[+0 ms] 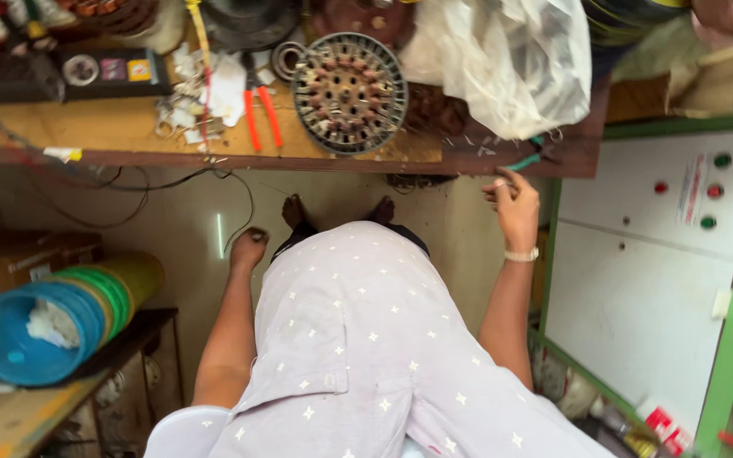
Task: The person uses pliers to trim and adjust copper windings on a motor stator. They rotate the stator to access different slots and use both green-handled and orange-handled pliers to manipulate the wires.
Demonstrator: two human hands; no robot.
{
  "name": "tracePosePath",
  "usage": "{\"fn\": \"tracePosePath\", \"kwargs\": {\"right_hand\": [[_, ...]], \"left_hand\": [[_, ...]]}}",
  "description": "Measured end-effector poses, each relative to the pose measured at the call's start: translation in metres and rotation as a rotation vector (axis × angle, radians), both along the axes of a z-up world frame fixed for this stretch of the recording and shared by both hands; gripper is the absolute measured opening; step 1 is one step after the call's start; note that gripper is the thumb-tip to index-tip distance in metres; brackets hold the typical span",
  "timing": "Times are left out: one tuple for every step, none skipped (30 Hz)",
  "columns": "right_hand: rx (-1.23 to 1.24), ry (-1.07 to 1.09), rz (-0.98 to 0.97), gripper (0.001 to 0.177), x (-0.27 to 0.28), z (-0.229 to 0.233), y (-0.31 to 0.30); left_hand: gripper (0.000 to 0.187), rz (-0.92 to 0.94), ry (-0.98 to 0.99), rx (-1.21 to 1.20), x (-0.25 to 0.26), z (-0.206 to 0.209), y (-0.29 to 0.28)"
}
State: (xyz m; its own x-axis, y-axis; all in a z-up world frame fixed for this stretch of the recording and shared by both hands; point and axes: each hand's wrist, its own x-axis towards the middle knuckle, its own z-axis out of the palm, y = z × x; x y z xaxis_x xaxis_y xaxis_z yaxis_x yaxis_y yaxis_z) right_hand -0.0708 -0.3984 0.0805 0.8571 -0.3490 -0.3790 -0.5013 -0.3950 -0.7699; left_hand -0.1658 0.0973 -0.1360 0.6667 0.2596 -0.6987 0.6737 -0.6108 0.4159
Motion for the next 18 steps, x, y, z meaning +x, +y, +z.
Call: {"fn": "tracePosePath", "kwargs": {"right_hand": [[0.133,-0.047,0.051,0.034,0.004,0.024,0.02],[0.201,-0.132,0.221,0.034,0.014,0.046,0.04],[0.27,-0.217,0.391,0.035,0.026,0.067,0.062],[0.11,-0.292,0.52,0.037,0.041,0.084,0.081],[-0.054,-0.368,0.644,0.038,0.061,0.095,0.104],[-0.149,-0.507,0.77,0.04,0.082,0.1,0.128],[-0.243,-0.645,0.897,0.042,0.103,0.103,0.149],[-0.332,-0.65,0.986,0.052,0.121,0.105,0.168],[-0.423,-0.653,1.073,0.064,0.136,0.104,0.186],[-0.484,-0.6,1.129,0.077,0.148,0.102,0.201],[-0.545,-0.546,1.184,0.091,0.156,0.1,0.213],[-0.607,-0.488,1.24,0.105,0.161,0.098,0.22],[-0.626,-0.476,1.273,0.106,0.163,0.096,0.223],[-0.65,-0.462,1.307,0.107,0.165,0.095,0.222],[-0.674,-0.448,1.342,0.108,0.165,0.093,0.221],[-0.674,-0.453,1.328,0.103,0.165,0.091,0.22],[-0.673,-0.46,1.314,0.099,0.163,0.089,0.219],[-0.673,-0.464,1.297,0.095,0.161,0.088,0.217]], "left_hand": [[0.036,0.04,0.057,0.029,-0.014,-0.003,0.004],[0.035,0.065,0.113,0.062,-0.023,-0.004,0.014],[0.035,0.091,0.169,0.093,-0.028,-0.004,0.021],[0.036,0.054,0.159,0.069,-0.03,-0.005,0.025],[0.037,0.017,0.149,0.045,-0.031,-0.006,0.026],[0.038,-0.022,0.14,0.015,-0.031,-0.009,0.022],[0.038,-0.034,0.11,-0.012,-0.028,-0.011,0.018],[0.038,-0.042,0.075,-0.039,-0.019,-0.013,0.014],[0.038,-0.051,0.039,-0.065,-0.008,-0.013,0.011],[0.038,-0.05,-0.024,-0.076,0.001,-0.014,0.007],[0.037,-0.048,-0.088,-0.087,0.011,-0.015,0.003],[0.037,-0.025,-0.141,-0.112,0.018,-0.016,-0.002],[0.036,-0.002,-0.194,-0.136,0.024,-0.017,-0.006],[0.035,0.014,-0.236,-0.165,0.028,-0.019,-0.01],[0.034,0.03,-0.278,-0.193,0.031,-0.021,-0.012],[0.033,0.049,-0.32,-0.226,0.031,-0.023,-0.016],[0.034,0.048,-0.349,-0.232,0.029,-0.025,-0.018],[0.034,0.044,-0.378,-0.239,0.025,-0.028,-0.017]]}}
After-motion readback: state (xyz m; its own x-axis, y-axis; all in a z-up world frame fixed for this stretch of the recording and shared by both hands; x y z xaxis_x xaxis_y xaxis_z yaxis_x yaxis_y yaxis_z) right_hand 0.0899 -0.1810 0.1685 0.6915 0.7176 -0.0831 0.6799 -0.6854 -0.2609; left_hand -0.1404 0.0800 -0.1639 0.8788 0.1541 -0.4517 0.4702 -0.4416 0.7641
